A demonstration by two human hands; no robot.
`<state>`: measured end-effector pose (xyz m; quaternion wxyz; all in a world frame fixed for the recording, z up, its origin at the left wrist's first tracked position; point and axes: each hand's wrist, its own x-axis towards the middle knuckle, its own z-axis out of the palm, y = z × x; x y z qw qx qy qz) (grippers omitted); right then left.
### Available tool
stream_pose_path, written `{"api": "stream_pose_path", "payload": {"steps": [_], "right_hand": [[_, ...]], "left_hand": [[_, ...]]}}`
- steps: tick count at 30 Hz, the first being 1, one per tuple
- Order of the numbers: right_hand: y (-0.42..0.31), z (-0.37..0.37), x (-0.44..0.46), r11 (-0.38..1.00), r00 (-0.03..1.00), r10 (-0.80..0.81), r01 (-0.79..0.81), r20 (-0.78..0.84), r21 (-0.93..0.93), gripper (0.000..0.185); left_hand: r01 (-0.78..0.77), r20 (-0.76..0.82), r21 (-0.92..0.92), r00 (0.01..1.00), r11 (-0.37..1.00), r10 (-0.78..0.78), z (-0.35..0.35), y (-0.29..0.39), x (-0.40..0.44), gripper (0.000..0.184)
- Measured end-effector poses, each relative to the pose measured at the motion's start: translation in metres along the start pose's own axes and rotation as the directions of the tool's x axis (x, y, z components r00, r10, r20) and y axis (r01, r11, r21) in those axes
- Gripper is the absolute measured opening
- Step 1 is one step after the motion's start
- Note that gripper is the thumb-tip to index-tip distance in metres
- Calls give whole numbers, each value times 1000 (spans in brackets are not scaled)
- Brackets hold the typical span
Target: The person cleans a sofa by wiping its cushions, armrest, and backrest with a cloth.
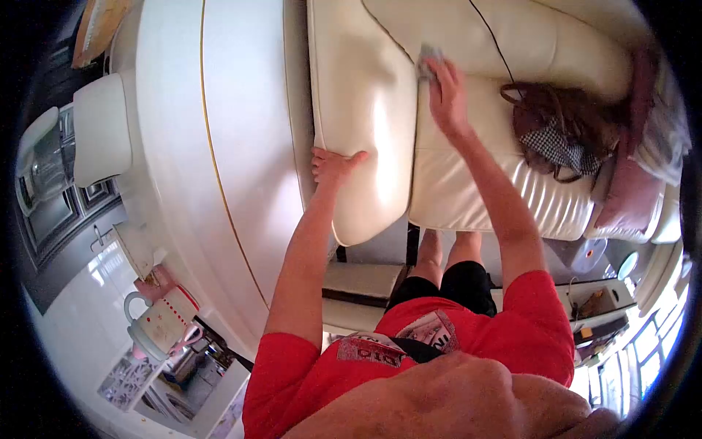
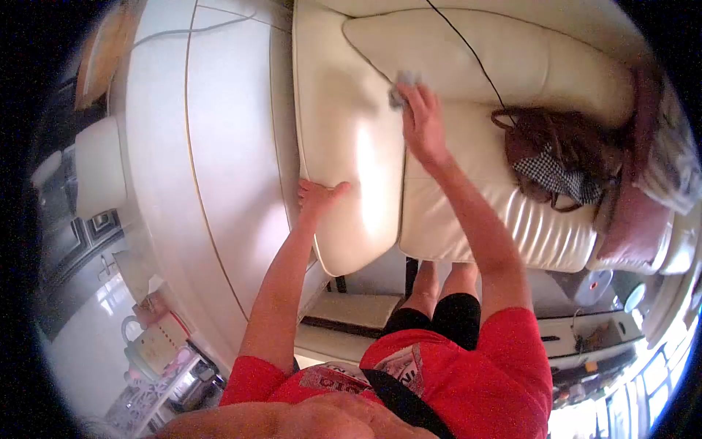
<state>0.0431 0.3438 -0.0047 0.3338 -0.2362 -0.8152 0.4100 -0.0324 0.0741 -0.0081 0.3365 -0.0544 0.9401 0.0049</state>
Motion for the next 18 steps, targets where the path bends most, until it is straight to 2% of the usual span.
{"api": "stream_pose_path", "payload": {"steps": [2,4,5,6,7,8,10,11,13,15,17,18], "right_hand": [[-15,8,68,975,982,-190,189,6,-117,38],[-8,42,124,900,935,-335,354,117,-253,39],[4,59,144,900,932,-339,360,125,-245,39],[18,76,159,806,872,-293,446,392,-390,40],[28,87,169,671,763,-185,558,619,-488,41],[37,97,175,665,753,-191,571,629,-481,41],[49,111,169,774,856,-153,414,494,-478,43],[56,111,161,775,837,-149,430,526,-464,43],[59,103,167,717,779,-202,530,593,-453,44],[62,93,158,694,736,-238,585,633,-420,47],[78,84,131,558,649,-414,735,638,-386,49],[83,74,119,556,644,-413,738,643,-382,49]], "left_hand": [[21,22,4,1000,1000,-21,-3,3,-2,140],[21,13,62,1000,998,-22,2,1,1,140],[32,13,56,999,998,-32,-1,4,1,140],[73,34,95,996,993,-77,-4,9,-1,140],[110,53,130,992,985,-118,-4,12,-1,140],[118,59,117,990,986,-125,0,12,4,140],[42,-62,110,997,993,-36,12,-1,4,139],[66,-38,100,997,993,-63,21,-8,-1,139],[13,1,155,1000,988,-13,11,-3,5,138],[14,-54,274,999,962,1,26,-12,17,140],[24,-73,164,997,986,-12,21,-8,8,142],[26,-68,160,998,987,-16,18,-6,6,142]]}}
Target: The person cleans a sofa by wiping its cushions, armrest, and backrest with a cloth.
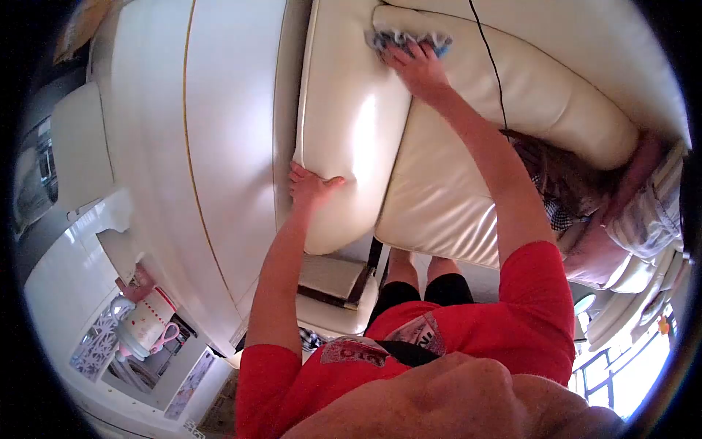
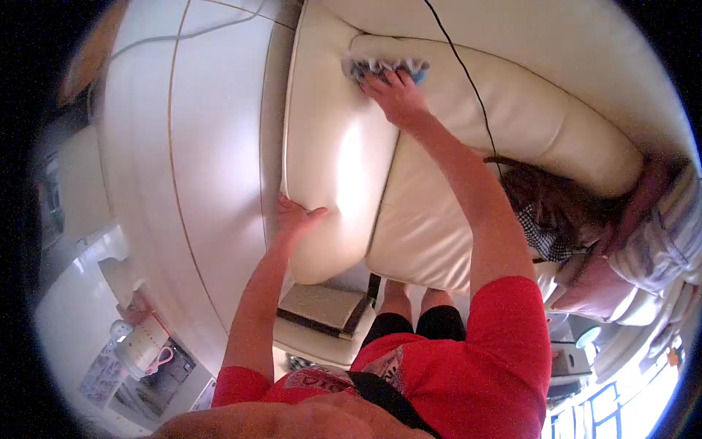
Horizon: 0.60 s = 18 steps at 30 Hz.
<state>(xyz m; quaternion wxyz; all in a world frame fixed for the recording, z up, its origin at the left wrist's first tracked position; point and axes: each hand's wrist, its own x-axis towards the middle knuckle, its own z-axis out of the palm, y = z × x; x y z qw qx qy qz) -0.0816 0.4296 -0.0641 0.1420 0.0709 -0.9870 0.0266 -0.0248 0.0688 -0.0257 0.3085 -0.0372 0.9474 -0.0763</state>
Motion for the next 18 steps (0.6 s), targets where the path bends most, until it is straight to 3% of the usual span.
{"api": "stream_pose_path", "payload": {"steps": [2,4,6,8,9,11,12,13,14,18], "right_hand": [[-6,4,-37,997,997,-72,72,-1,9,49],[-10,34,-78,988,988,-87,69,126,138,47],[-11,63,-129,986,972,-142,121,186,117,45],[-4,112,-193,988,917,-75,15,392,155,43],[-2,97,-186,987,917,-87,25,389,161,43],[2,42,-174,929,678,68,-311,732,202,47],[-3,32,-173,929,673,66,-311,736,202,47],[-4,23,-165,953,851,48,-196,523,232,45],[-1,17,-152,972,964,9,-71,265,225,44],[7,-35,-29,954,973,58,12,-222,300,49]], "left_hand": [[-14,-10,-6,1000,1000,14,-2,-1,-3,143],[-33,-1,22,999,999,33,4,-7,2,143],[-44,2,45,999,998,44,5,-11,5,143],[-135,-12,75,991,988,136,1,-11,2,144],[-124,-13,71,992,990,125,-3,-9,2,144],[-139,13,0,990,990,139,-3,-10,-1,144],[-144,25,-23,989,989,144,0,-13,-3,145],[-139,0,32,990,990,139,9,-15,3,145],[-133,-32,84,990,988,136,15,-16,13,145],[-22,71,18,997,1000,21,-24,7,-12,144]]}}
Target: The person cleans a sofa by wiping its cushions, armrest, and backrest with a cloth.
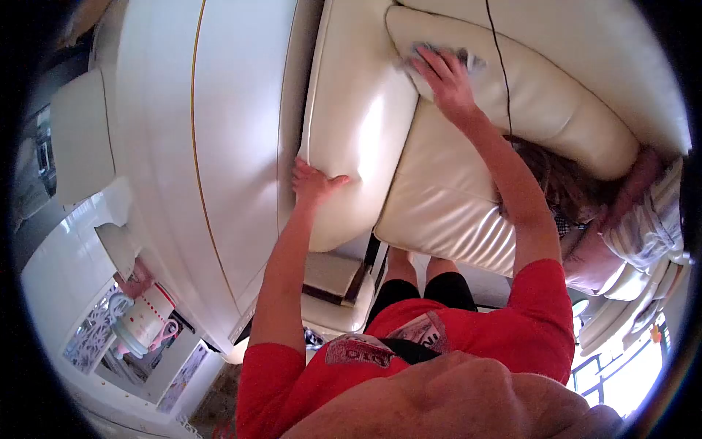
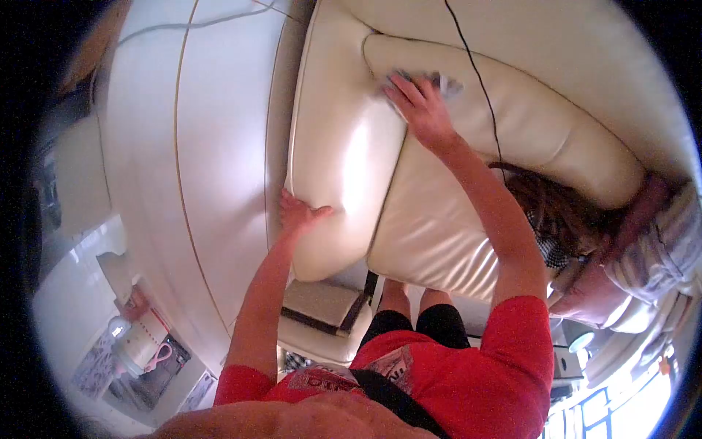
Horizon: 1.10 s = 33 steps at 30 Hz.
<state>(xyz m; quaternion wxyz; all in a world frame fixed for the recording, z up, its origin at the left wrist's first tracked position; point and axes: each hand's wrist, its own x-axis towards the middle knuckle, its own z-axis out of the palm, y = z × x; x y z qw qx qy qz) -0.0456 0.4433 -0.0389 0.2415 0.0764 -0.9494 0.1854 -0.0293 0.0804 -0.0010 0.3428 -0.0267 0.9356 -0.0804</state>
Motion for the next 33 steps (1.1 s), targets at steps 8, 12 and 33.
{"api": "stream_pose_path", "payload": {"steps": [8,12,33], "right_hand": [[30,31,56,957,961,276,-273,11,-101,35],[41,9,26,900,921,377,-389,-98,-199,31],[-27,-52,15,352,547,619,-835,564,423,42]], "left_hand": [[59,21,-75,998,995,-58,-4,3,-2,142],[-36,-74,-35,997,999,33,19,-11,12,142],[80,68,-25,995,996,-78,-1,3,4,146]]}}
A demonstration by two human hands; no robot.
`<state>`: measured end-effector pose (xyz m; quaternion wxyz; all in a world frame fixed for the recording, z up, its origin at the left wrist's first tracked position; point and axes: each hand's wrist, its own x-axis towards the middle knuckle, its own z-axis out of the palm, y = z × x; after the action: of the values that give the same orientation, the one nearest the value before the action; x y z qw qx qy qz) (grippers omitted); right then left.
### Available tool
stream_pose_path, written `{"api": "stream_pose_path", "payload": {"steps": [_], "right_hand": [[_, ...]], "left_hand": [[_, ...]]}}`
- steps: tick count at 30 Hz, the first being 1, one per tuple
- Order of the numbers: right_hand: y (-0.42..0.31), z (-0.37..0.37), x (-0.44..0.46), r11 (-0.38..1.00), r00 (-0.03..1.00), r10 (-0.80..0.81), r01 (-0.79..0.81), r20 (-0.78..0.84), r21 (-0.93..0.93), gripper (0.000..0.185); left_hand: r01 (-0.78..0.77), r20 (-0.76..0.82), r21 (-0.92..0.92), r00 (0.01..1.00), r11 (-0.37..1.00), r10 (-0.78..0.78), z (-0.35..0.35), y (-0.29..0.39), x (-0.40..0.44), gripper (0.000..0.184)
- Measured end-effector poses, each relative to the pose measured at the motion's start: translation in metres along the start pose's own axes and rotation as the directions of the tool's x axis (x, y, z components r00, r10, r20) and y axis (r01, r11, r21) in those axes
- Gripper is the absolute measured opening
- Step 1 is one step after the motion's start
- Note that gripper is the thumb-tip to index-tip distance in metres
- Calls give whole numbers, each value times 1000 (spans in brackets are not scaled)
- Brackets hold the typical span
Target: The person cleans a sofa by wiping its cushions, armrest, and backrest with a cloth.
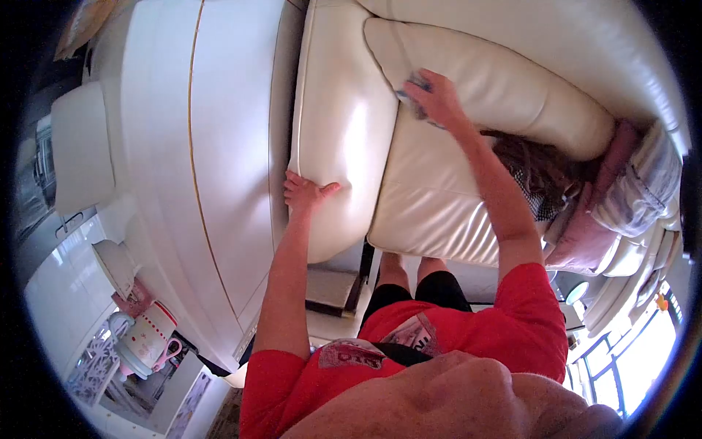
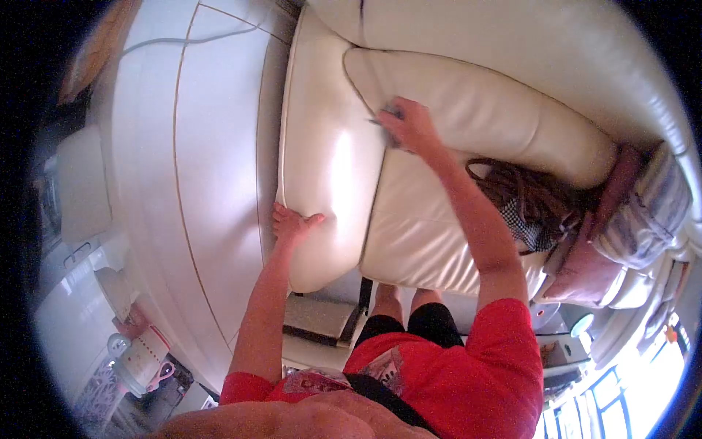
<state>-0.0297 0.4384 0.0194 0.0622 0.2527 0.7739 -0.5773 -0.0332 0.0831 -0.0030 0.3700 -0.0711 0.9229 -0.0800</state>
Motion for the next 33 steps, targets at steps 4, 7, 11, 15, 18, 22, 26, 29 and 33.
{"api": "stream_pose_path", "payload": {"steps": [4,7,11,15,18,22,26,29,33], "right_hand": [[-110,41,-2,930,920,-367,365,139,43,30],[-100,30,20,827,858,-509,465,-68,-317,29],[-59,-12,39,685,648,-680,395,-343,-612,27],[13,6,80,439,662,-743,365,-103,-821,37],[21,-8,98,389,718,-696,398,17,-831,44],[41,-48,81,493,828,-559,357,25,-794,46],[88,-121,40,505,843,-527,213,-104,-837,48],[128,-191,9,520,896,-415,87,-161,-850,49],[159,-254,-28,458,897,-376,-36,-231,-888,53]], "left_hand": [[-63,-60,-15,996,998,62,5,-3,7,145],[-82,-65,33,994,996,84,11,-11,8,145],[-70,-76,-27,995,997,68,5,-4,0,144],[-60,-129,37,990,998,64,6,-1,-1,143],[-15,-45,0,999,1000,15,0,4,-4,142],[-244,-125,112,958,963,258,37,-30,32,138],[-173,-60,15,983,985,173,29,-28,24,134],[-261,-79,154,958,953,275,26,-40,32,129],[-288,-9,-84,957,954,289,7,-19,12,112]]}}
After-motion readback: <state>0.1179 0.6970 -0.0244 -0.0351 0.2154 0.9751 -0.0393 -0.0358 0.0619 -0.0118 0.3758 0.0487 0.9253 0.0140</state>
